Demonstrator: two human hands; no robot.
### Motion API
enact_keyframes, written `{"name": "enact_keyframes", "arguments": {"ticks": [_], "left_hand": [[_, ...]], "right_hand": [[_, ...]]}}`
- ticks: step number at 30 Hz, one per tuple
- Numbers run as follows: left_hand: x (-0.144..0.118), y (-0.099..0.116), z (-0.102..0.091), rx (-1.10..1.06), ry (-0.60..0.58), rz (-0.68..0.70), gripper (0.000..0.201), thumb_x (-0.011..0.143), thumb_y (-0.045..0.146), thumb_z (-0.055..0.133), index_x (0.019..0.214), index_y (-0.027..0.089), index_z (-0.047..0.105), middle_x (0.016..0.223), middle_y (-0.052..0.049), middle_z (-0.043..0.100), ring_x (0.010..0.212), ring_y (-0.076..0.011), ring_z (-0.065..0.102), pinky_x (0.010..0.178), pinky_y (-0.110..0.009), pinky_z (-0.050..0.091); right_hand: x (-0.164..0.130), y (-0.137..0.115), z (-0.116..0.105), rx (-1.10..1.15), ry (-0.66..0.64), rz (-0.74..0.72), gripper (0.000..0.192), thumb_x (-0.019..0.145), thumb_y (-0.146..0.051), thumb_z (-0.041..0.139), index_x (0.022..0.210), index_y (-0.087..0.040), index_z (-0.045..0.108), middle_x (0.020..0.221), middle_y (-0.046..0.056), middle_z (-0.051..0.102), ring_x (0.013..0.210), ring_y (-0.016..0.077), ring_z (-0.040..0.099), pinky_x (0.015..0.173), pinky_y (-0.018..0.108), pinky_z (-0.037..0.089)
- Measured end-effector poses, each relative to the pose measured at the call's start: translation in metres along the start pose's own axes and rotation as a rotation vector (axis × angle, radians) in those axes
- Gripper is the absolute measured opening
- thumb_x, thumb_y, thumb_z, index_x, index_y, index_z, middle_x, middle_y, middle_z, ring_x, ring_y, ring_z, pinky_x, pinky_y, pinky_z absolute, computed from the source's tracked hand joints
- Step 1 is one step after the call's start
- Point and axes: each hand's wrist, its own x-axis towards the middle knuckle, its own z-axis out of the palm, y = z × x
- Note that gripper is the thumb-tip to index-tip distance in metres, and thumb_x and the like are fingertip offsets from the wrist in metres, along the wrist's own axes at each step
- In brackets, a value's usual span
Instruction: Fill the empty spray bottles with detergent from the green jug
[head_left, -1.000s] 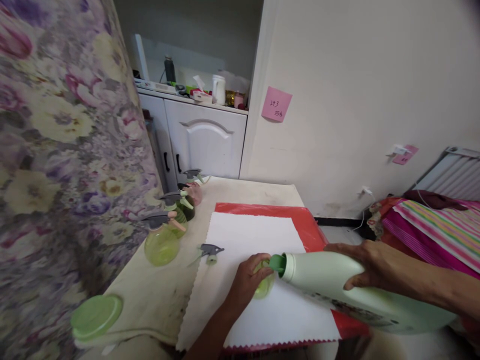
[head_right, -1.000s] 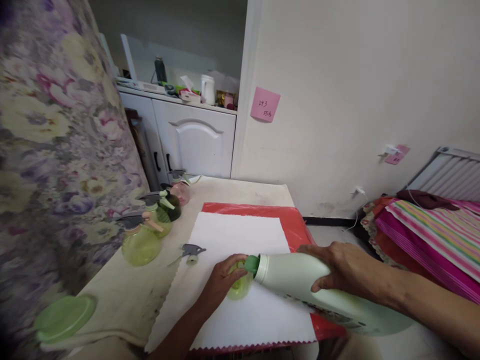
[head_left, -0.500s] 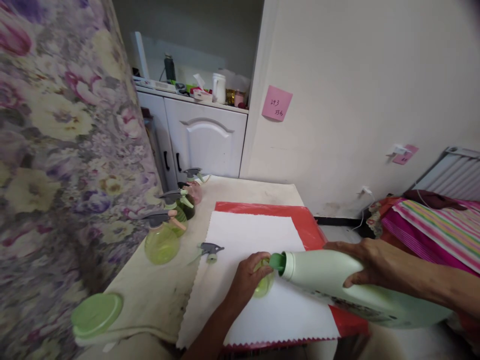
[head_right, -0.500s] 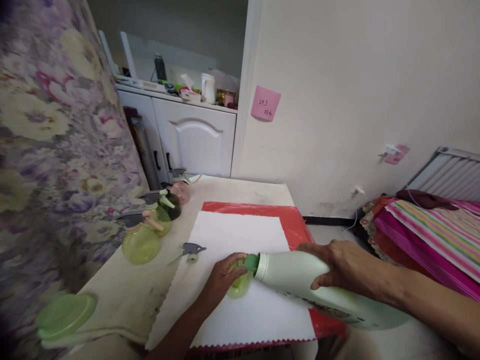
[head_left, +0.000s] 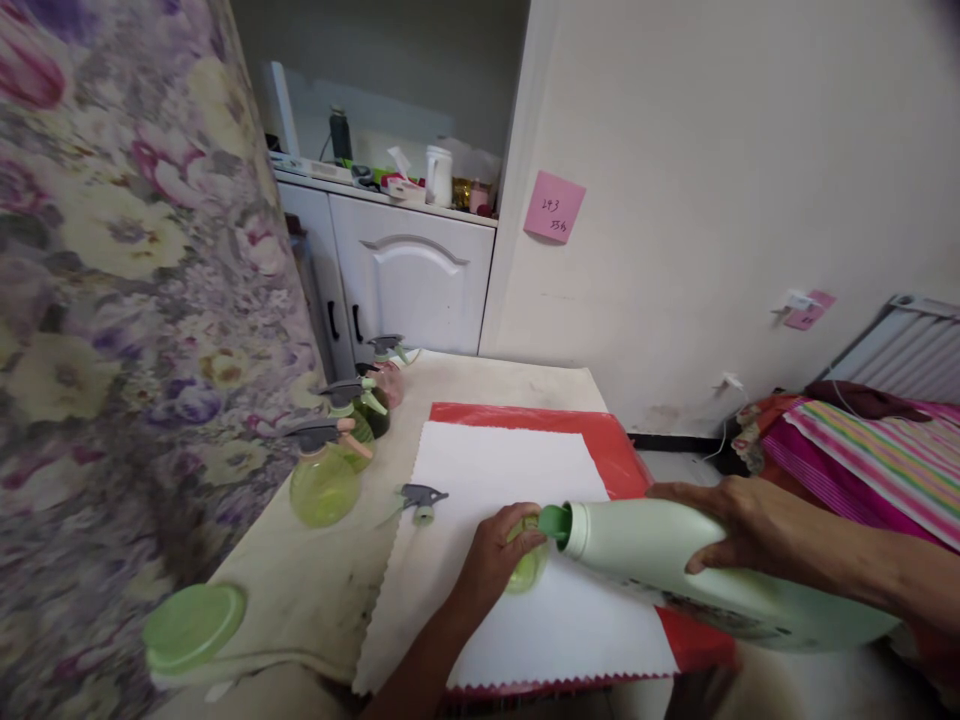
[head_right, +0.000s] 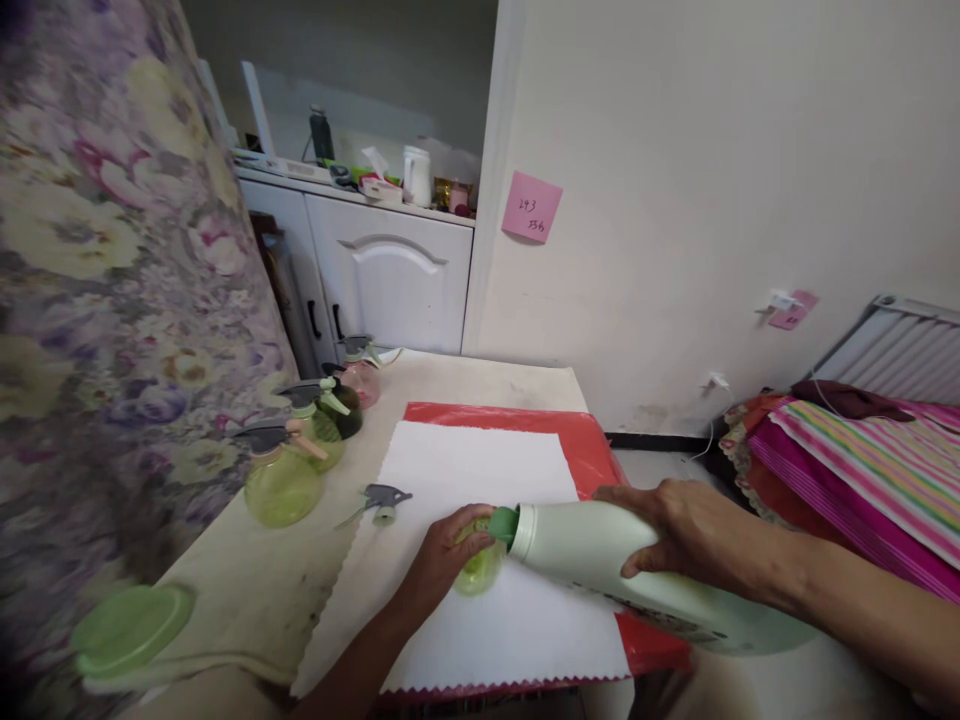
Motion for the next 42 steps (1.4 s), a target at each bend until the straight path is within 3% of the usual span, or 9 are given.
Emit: {"name": "enact_keyframes", "arguments": {"ticks": [3, 9, 42], "left_hand": [[-0.0004, -0.0003, 0.0002, 0.01, -0.001, -0.003, 0.025, 0.08, 0.032, 0.065, 0.1, 0.019, 0.07, 0.101, -0.007, 0.072, 0.1, -0.0251, 0.063, 0.089, -0.032, 0.046], [-0.001, -0.0007, 0.0, 0.007, -0.004, 0.0, 0.025, 0.081, 0.033, 0.065, 0.101, 0.019, 0.069, 0.103, -0.006, 0.072, 0.099, -0.0243, 0.063, 0.089, -0.031, 0.045], [-0.0009, 0.001, 0.0003, -0.008, -0.01, 0.004, 0.022, 0.08, 0.027, 0.064, 0.1, 0.017, 0.069, 0.099, -0.007, 0.071, 0.097, -0.0236, 0.062, 0.087, -0.03, 0.044]], "right_hand": [[-0.0007, -0.0004, -0.0013, 0.002, -0.076, 0.003, 0.052, 0.083, -0.058, 0.056, 0.123, -0.025, 0.056, 0.08, 0.007, 0.07, 0.07, 0.0246, 0.067, 0.062, 0.028, 0.045], [0.0003, -0.0008, -0.0022, -0.002, -0.091, -0.002, 0.05, 0.083, -0.059, 0.055, 0.12, -0.026, 0.056, 0.079, 0.006, 0.069, 0.068, 0.0245, 0.065, 0.06, 0.028, 0.043], [0.0049, 0.0069, 0.0, -0.107, -0.065, -0.036, 0.061, 0.081, -0.069, 0.049, 0.124, -0.026, 0.054, 0.071, 0.003, 0.067, 0.062, 0.0226, 0.064, 0.055, 0.027, 0.039]]}}
